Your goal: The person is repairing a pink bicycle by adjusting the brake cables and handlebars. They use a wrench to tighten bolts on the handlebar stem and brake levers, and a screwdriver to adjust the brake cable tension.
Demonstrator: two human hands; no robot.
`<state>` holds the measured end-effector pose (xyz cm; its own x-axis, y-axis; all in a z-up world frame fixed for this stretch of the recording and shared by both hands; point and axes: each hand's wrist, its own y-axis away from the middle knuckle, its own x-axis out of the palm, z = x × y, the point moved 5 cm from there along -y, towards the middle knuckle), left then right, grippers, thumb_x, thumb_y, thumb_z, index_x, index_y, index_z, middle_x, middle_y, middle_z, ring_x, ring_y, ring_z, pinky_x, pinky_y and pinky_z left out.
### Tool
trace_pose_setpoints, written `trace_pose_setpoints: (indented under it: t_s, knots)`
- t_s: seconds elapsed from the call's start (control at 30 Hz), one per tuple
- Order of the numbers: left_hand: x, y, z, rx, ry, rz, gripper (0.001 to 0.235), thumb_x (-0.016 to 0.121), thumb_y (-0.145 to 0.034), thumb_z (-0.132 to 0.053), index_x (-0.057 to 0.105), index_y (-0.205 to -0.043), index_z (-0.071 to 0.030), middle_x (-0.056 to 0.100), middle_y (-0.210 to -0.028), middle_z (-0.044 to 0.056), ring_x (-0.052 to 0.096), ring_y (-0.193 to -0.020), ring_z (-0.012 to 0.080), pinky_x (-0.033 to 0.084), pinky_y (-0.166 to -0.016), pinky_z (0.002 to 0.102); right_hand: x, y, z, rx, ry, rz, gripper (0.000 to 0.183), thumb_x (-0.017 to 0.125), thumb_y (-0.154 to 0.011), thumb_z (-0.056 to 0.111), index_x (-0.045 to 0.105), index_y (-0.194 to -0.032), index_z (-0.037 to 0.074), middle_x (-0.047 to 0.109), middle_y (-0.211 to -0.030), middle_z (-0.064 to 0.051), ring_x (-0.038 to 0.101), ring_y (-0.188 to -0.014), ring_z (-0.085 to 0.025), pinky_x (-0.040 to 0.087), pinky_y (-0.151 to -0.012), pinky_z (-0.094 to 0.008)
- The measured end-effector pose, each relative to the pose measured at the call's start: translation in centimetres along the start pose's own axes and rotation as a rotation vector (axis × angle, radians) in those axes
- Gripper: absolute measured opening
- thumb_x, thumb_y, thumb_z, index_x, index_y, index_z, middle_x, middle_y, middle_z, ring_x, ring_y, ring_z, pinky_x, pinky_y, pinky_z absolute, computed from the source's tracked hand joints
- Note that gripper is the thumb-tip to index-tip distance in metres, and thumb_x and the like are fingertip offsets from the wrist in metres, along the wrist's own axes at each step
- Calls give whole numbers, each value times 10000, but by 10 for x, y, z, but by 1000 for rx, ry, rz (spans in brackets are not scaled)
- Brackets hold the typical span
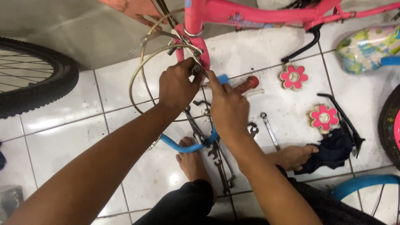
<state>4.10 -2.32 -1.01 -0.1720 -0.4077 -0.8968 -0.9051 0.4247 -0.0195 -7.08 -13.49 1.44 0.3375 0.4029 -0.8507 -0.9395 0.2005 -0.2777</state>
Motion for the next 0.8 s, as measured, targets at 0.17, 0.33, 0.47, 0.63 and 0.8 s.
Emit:
trace_pose_setpoints:
  t_s: [0.17, 0.33, 0.47, 0.63, 0.8]
  knots:
    - [-1, 2, -7, 26, -27, -2, 146, 766, -857, -235, 666, -917, -146, 749, -790, 40, 768, -822, 311, 598, -706, 499, 66, 13, -22, 24, -208, -159, 155, 551, -1080, 139, 612, -1178, 36, 685, -702, -143, 700, -582, -307, 558, -535, -407]
    - [-4, 2, -9, 10, -43, 2, 143, 748, -863, -230, 674, -935, -131, 760, -820, 61, 764, -824, 350, 599, -716, 534, 65, 12, -25, 42, -414, -97, 143, 525, -1095, 145, 600, -1108, 24, 663, -659, -199, 677, -567, -366, 533, -496, -435]
    - [-4, -1, -12, -20, -59, 19, 140, 708, -876, -252, 667, -947, -139, 757, -828, 70, 761, -822, 367, 600, -725, 550, 51, 10, -28, 58, -408, 44, 247, 457, -1116, 226, 623, -1105, 44, 696, -667, -169, 699, -587, -360, 534, -508, -424]
    - [0, -1, -4, -69, -36, 44, 157, 686, -874, -271, 662, -968, -147, 758, -853, 72, 759, -843, 377, 602, -756, 558, 59, 19, -30, 47, -287, 132, 289, 426, -1121, 283, 607, -1158, 60, 749, -789, -150, 747, -714, -336, 590, -623, -447]
    - [-1, 3, -5, -28, 6, 36, 215, 714, -840, -218, 665, -1034, -139, 756, -913, 58, 758, -877, 365, 609, -749, 547, 54, 35, -30, 65, -305, 226, 281, 462, -1072, 179, 584, -1269, 20, 748, -807, -221, 729, -644, -400, 571, -535, -520]
